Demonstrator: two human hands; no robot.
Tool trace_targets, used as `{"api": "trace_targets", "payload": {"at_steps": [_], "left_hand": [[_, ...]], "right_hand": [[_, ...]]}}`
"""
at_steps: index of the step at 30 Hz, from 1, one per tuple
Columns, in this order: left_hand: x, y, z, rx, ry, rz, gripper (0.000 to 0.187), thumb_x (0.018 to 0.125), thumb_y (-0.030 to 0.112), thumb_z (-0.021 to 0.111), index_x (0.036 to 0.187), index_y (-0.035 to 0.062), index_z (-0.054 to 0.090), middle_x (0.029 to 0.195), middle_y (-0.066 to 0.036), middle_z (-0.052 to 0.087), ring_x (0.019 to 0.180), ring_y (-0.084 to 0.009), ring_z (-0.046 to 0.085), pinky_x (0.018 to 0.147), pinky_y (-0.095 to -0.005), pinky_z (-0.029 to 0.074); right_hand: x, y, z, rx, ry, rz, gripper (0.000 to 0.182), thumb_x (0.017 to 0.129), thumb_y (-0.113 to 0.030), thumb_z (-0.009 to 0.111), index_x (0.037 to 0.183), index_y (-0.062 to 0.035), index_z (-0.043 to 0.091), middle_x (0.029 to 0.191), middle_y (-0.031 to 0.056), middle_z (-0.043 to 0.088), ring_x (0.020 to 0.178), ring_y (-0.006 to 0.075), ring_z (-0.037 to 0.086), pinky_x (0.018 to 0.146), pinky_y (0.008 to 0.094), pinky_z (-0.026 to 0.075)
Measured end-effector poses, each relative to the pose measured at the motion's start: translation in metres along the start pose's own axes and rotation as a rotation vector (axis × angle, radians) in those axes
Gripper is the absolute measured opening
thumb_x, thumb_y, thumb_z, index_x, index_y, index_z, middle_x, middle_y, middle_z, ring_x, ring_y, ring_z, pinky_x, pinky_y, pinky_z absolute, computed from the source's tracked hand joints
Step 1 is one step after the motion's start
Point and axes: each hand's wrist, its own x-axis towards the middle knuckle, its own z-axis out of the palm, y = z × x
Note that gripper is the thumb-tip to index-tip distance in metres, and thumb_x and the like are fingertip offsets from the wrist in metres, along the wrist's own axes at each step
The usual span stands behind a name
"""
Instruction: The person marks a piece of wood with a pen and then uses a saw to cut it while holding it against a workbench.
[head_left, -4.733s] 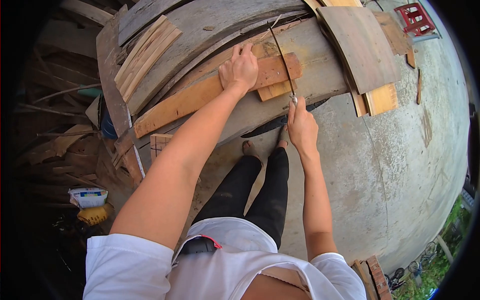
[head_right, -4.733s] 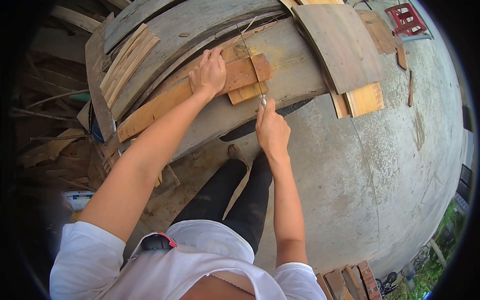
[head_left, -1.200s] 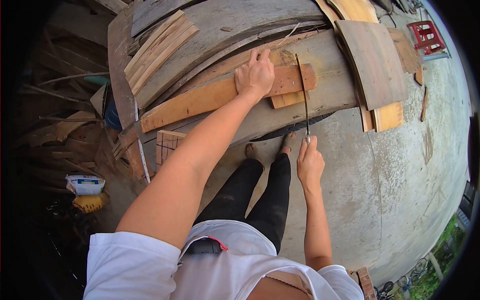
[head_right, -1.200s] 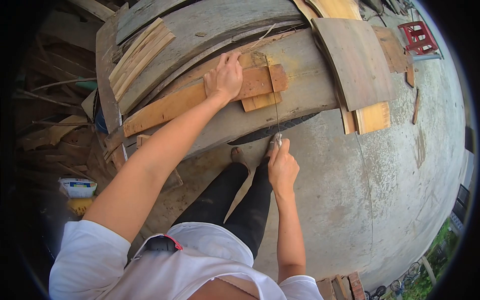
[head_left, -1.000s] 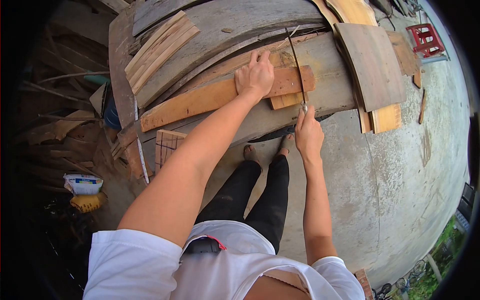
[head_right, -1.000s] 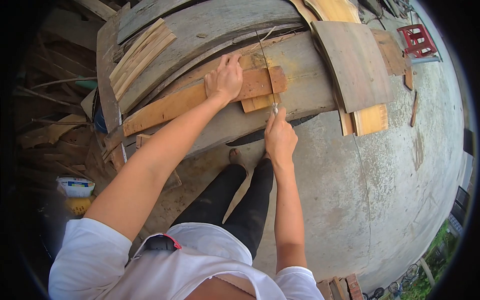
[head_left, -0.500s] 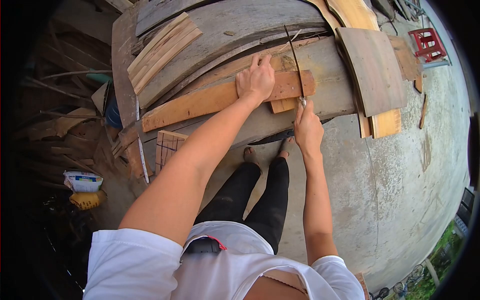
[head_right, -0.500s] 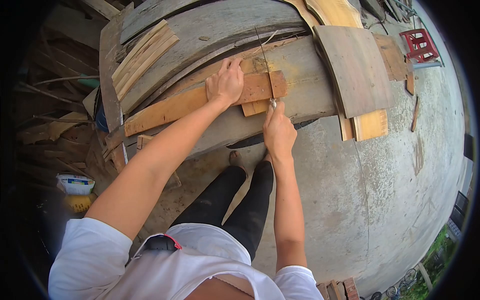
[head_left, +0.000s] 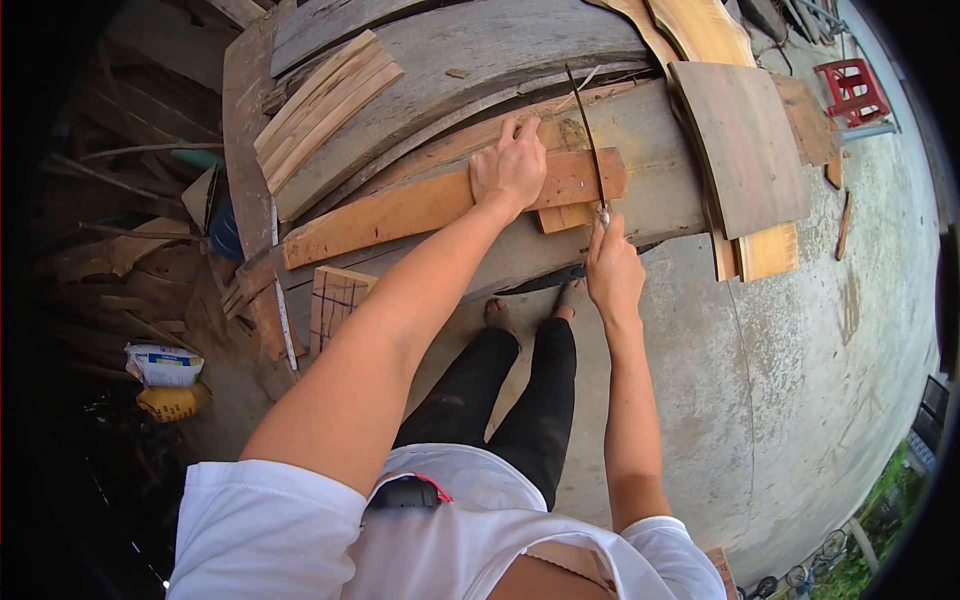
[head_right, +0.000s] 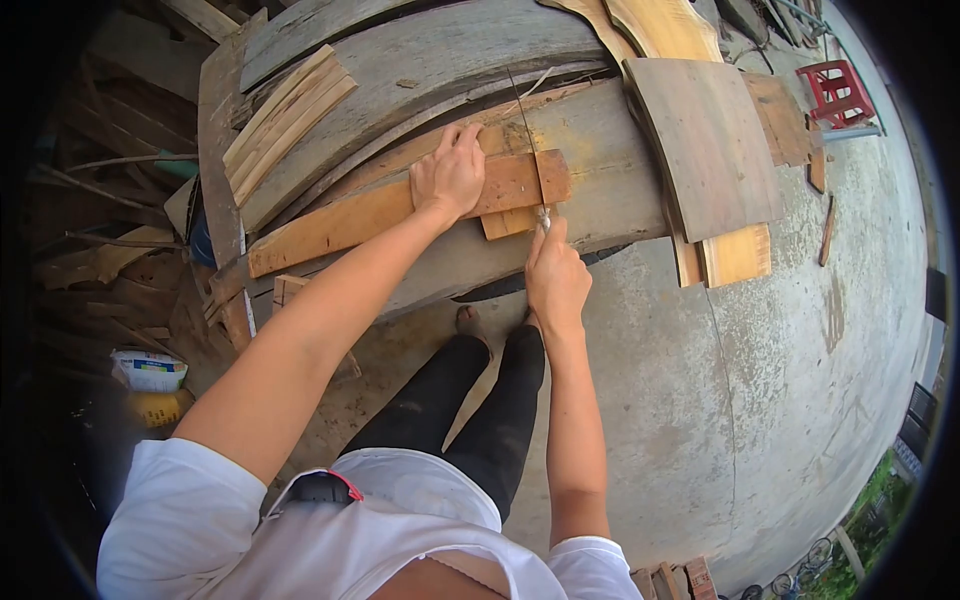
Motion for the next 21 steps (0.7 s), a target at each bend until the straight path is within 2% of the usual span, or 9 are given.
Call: {"api": "trace_targets", "payload": {"at_steps": [4, 6, 7, 9, 14, 19, 21], "left_hand": [[0.001, 0.003, -0.003, -0.003, -0.014, -0.014, 0.034, 0.098, 0.027, 0.044, 0.130, 0.0174, 0.055, 0.129, -0.011, 0.057, 0.088, -0.0417, 0.068, 0.082, -0.0554, 0.051], [0.000, 0.000, -0.005, -0.010, -0.031, -0.028, 0.035, 0.098, 0.027, 0.044, 0.130, 0.0174, 0.055, 0.129, -0.011, 0.057, 0.088, -0.0416, 0.068, 0.082, -0.0554, 0.051], [0.000, 0.000, -0.005, -0.017, -0.033, -0.026, 0.034, 0.098, 0.027, 0.044, 0.130, 0.0174, 0.055, 0.129, -0.011, 0.057, 0.088, -0.0414, 0.068, 0.082, -0.0552, 0.051], [0.000, 0.003, -0.004, -0.031, -0.035, -0.010, 0.034, 0.098, 0.027, 0.044, 0.130, 0.0174, 0.055, 0.129, -0.011, 0.057, 0.088, -0.0412, 0.069, 0.082, -0.0550, 0.051], [-0.001, 0.002, -0.002, 0.014, 0.006, -0.008, 0.034, 0.098, 0.026, 0.045, 0.129, 0.0170, 0.055, 0.129, -0.011, 0.057, 0.086, -0.0404, 0.069, 0.081, -0.0541, 0.051], [0.001, 0.001, -0.003, -0.014, -0.012, -0.019, 0.034, 0.098, 0.026, 0.045, 0.129, 0.0168, 0.055, 0.129, -0.011, 0.057, 0.088, -0.0405, 0.069, 0.082, -0.0544, 0.051], [0.001, 0.000, -0.003, -0.031, -0.027, -0.023, 0.035, 0.098, 0.026, 0.045, 0.129, 0.0167, 0.055, 0.129, -0.011, 0.057, 0.089, -0.0406, 0.068, 0.082, -0.0544, 0.051]], "right_hand": [[-0.064, 0.016, -0.017, 0.020, -0.101, 0.043, 0.022, 0.104, -0.026, 0.047, 0.104, -0.0040, 0.048, 0.069, 0.0236, 0.066, 0.065, 0.0458, 0.065, 0.056, 0.0544, 0.050], [-0.093, 0.023, -0.022, 0.063, -0.205, 0.167, 0.023, 0.105, -0.028, 0.045, 0.108, -0.0050, 0.046, 0.077, 0.0254, 0.067, 0.074, 0.0487, 0.064, 0.061, 0.0568, 0.049], [-0.090, 0.021, -0.022, 0.059, -0.206, 0.167, 0.023, 0.105, -0.028, 0.045, 0.108, -0.0050, 0.046, 0.077, 0.0254, 0.067, 0.074, 0.0487, 0.064, 0.061, 0.0568, 0.049], [-0.070, 0.016, -0.020, 0.013, -0.134, 0.104, 0.023, 0.103, -0.027, 0.047, 0.105, -0.0043, 0.048, 0.069, 0.0243, 0.066, 0.065, 0.0462, 0.065, 0.057, 0.0545, 0.050], [-0.003, -0.001, -0.002, 0.051, -0.017, 0.024, 0.023, 0.104, -0.027, 0.047, 0.104, -0.0042, 0.048, 0.070, 0.0252, 0.066, 0.066, 0.0466, 0.065, 0.057, 0.0547, 0.050], [-0.077, 0.016, -0.016, 0.069, -0.144, 0.124, 0.024, 0.105, -0.028, 0.045, 0.105, -0.0042, 0.047, 0.073, 0.0257, 0.066, 0.070, 0.0482, 0.064, 0.060, 0.0558, 0.049], [-0.082, 0.017, -0.020, 0.089, -0.192, 0.172, 0.025, 0.106, -0.028, 0.043, 0.107, -0.0040, 0.047, 0.076, 0.0262, 0.066, 0.074, 0.0497, 0.063, 0.062, 0.0568, 0.048]]}}
